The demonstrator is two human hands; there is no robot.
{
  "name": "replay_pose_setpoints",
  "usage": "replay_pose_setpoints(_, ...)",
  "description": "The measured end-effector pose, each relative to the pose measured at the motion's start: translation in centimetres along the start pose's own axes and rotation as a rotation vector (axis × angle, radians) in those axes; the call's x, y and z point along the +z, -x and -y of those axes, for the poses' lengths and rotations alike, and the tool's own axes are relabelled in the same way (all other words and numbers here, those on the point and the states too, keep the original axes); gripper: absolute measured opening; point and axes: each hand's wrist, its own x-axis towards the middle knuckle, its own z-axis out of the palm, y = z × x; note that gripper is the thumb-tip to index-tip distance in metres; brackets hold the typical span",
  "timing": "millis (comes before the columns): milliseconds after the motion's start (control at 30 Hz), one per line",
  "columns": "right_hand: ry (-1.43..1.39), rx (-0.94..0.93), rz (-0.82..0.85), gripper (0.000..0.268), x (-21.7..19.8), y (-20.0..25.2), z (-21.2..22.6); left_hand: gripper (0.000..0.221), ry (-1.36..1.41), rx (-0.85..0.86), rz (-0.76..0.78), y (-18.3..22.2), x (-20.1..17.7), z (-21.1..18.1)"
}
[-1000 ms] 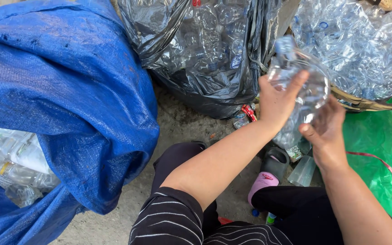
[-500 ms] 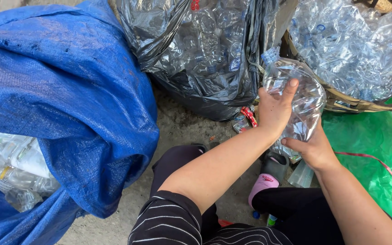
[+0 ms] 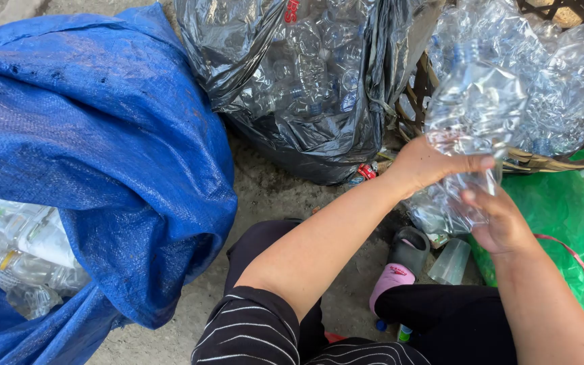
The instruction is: Sorting plastic bottles from a trash bag into a basket and a collection bag
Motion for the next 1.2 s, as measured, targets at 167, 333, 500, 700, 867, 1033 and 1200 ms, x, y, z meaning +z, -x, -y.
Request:
replay_pose_setpoints(167, -0.01, -0.186, 0.04, 0.063, 2.7, 1.5, 0.2, 0.067, -0.05, 0.105, -0.21, 0.9, -0.3, -2.1)
replay_pose_setpoints(333, -0.017, -0.208, 0.055, 0.04, 2.9, 0.8, -0.8, 0.059, -0.128, 0.123, -0.364, 1.9, -0.1, -2.5)
replay_pose_setpoints(500, 0.047, -0.217, -0.112, 0.03, 2.7, 0.7, -1.4, 0.053, -0.072, 0.056, -0.393, 2.3, 0.2, -2.5)
replay_pose_setpoints(700, 0.016, -0.295, -0.155, 0.035, 1.0, 0.0, -1.1, 0.072, -0.104, -0.008, -0.274, 2.6, 0.8, -3.8)
replay_pose_setpoints(867, -0.039, -0.269, -0.067, 0.031, 0.2, -0.8, -0.8, 0.073, -0.186, -0.106, -0.208, 2.5, 0.4, -3.2)
replay_pose_setpoints(1033, -0.262, -0.202, 0.086, 0.088, 2.9, 0.9, 0.0, 0.062, -0.278, -0.067, -0.333, 1.9, 0.8, -2.5)
replay_pose_setpoints(1200, -0.135, -0.424, 0.044, 0.068, 3.8, 0.4, -1.7, 0.06, -0.182, -0.111, -0.607, 2.3, 0.9, -3.1)
